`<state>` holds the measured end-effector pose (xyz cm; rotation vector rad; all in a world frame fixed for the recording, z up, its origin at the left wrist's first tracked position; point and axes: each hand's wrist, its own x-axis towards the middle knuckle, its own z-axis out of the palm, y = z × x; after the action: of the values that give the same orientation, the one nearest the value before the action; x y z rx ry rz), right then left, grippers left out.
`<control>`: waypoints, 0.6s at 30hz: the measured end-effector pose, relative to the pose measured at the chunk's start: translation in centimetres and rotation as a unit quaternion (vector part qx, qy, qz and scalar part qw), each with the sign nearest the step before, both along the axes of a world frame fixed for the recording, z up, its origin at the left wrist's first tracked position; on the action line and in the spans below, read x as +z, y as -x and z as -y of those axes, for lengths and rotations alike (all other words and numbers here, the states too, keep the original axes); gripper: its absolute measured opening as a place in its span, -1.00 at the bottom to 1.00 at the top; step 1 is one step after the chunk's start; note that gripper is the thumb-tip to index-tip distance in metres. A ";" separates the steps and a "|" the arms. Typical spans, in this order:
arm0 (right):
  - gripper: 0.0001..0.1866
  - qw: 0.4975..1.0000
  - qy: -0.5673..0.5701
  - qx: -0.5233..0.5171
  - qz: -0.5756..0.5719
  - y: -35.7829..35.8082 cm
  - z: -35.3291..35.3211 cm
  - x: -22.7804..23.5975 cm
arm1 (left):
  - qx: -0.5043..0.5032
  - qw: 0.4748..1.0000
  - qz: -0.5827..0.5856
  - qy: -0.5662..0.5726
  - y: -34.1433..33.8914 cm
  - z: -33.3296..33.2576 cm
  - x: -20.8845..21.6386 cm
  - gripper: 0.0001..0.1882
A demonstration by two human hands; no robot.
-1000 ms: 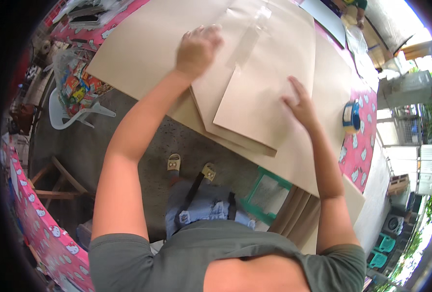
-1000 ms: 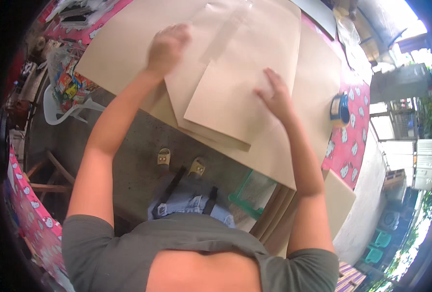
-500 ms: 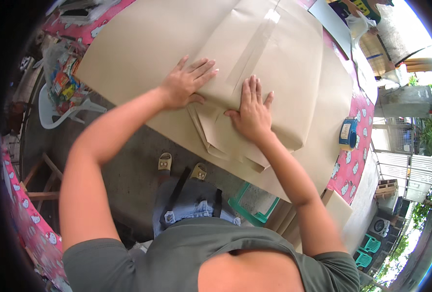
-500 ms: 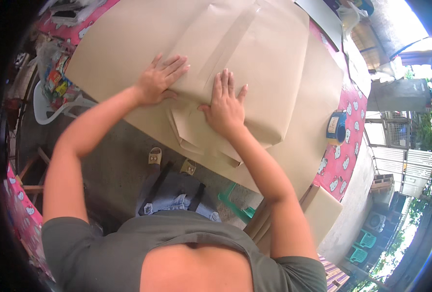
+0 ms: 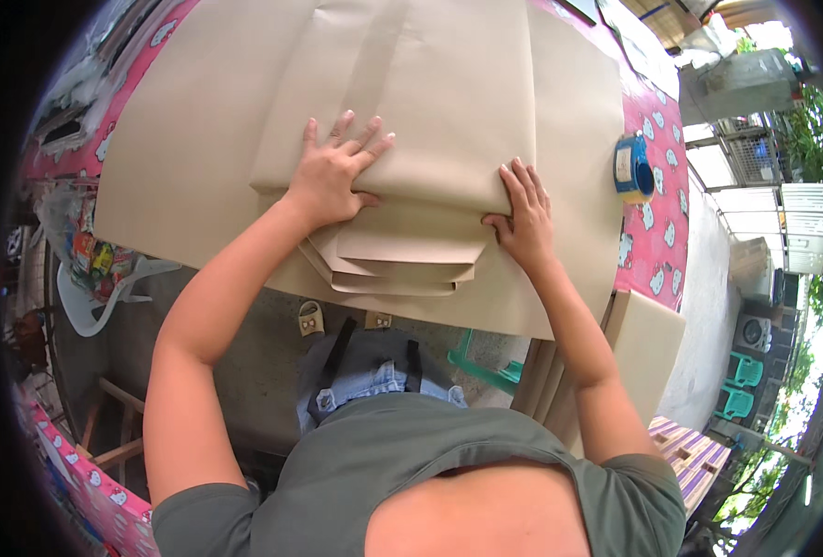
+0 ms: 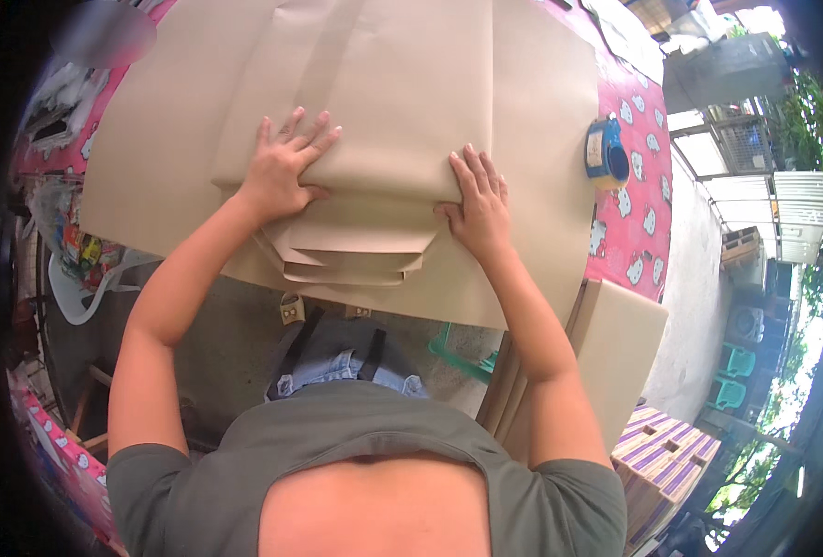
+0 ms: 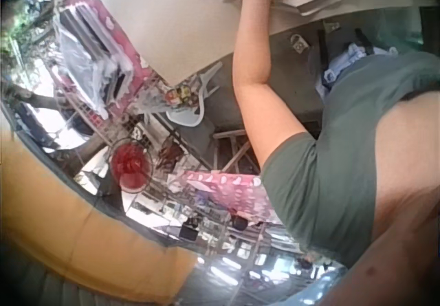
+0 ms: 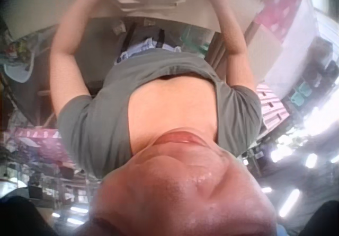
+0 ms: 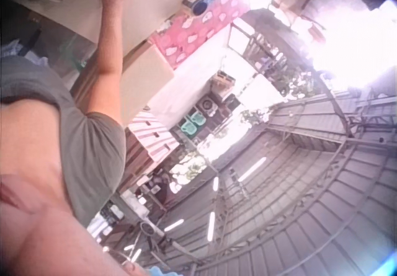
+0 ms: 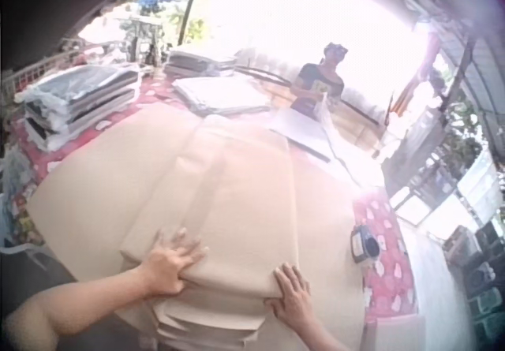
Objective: The person wraps several flat rectangular items in brown paper, folding the paper around each item and securing the seams with clear tape using a tape dispenser.
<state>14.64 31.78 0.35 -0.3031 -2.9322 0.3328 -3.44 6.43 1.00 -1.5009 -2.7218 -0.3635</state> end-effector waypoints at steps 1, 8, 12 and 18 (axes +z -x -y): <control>-0.13 0.997 0.050 0.013 -0.049 0.3 -0.5 -0.7 | 0.003 1.000 -0.003 0.002 0.0 0.1 0.0 -0.06; -0.20 0.989 0.088 -0.012 -0.122 -1.3 -1.2 -1.9 | 0.022 1.000 0.000 -0.008 -0.2 -0.1 0.1 -0.08; -0.20 0.954 0.187 -0.155 -0.178 -2.7 -0.5 -3.2 | 0.030 0.999 -0.015 -0.017 0.3 0.2 -0.3 -0.09; -0.30 0.979 0.024 -0.032 -0.201 -6.5 8.2 -1.9 | 0.046 0.999 -0.002 -0.018 -0.2 1.7 -0.2 -0.11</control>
<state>21.10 23.58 -1.51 -0.2957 -2.5157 0.4042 -3.24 4.74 0.79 -1.3625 -2.7544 -0.4037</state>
